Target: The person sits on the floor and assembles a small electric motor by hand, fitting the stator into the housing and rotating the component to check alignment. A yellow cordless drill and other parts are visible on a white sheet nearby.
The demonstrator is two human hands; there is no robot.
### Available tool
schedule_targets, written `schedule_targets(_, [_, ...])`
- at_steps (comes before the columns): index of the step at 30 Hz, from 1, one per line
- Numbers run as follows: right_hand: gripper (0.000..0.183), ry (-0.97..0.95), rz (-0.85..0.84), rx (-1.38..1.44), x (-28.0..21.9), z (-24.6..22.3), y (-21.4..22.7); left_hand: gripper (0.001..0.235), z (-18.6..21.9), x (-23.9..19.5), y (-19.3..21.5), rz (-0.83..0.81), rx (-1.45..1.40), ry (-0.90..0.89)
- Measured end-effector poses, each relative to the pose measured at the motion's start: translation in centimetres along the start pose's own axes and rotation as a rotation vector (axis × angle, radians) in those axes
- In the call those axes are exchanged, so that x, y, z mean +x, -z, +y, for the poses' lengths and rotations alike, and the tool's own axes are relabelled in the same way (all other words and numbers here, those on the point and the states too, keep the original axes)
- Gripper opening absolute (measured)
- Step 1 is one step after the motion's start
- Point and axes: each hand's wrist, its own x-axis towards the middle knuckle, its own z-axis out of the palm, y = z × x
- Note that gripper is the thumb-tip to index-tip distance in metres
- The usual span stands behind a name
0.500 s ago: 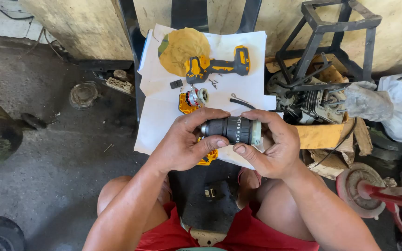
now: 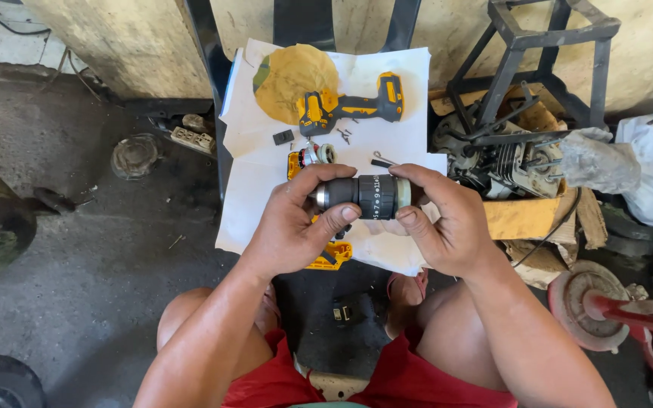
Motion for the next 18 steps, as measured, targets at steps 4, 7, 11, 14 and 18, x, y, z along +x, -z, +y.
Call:
schedule_targets(4, [0.046,-0.014,0.017,-0.056,-0.4,0.0,-0.2,0.037,-0.2,0.1,-0.1,0.010,-0.007,-0.010])
schedule_targets(7, [0.045,0.049,0.039,-0.006,-1.1,0.5,-0.7,0.035,0.3,-0.1,-0.2,0.002,-0.005,0.019])
schedule_targets(11, [0.047,0.096,0.032,0.017,-1.5,0.9,-0.7,0.036,0.0,-0.3,-0.2,0.010,-0.014,-0.005])
schedule_targets(14, [0.048,0.050,0.038,0.077,-2.0,1.7,-0.8,0.038,1.0,0.0,-0.3,0.016,-0.001,-0.057])
schedule_targets(18, [0.047,-0.010,0.052,0.137,-1.9,1.2,-1.2,0.041,1.2,0.2,-0.1,0.022,0.021,-0.096])
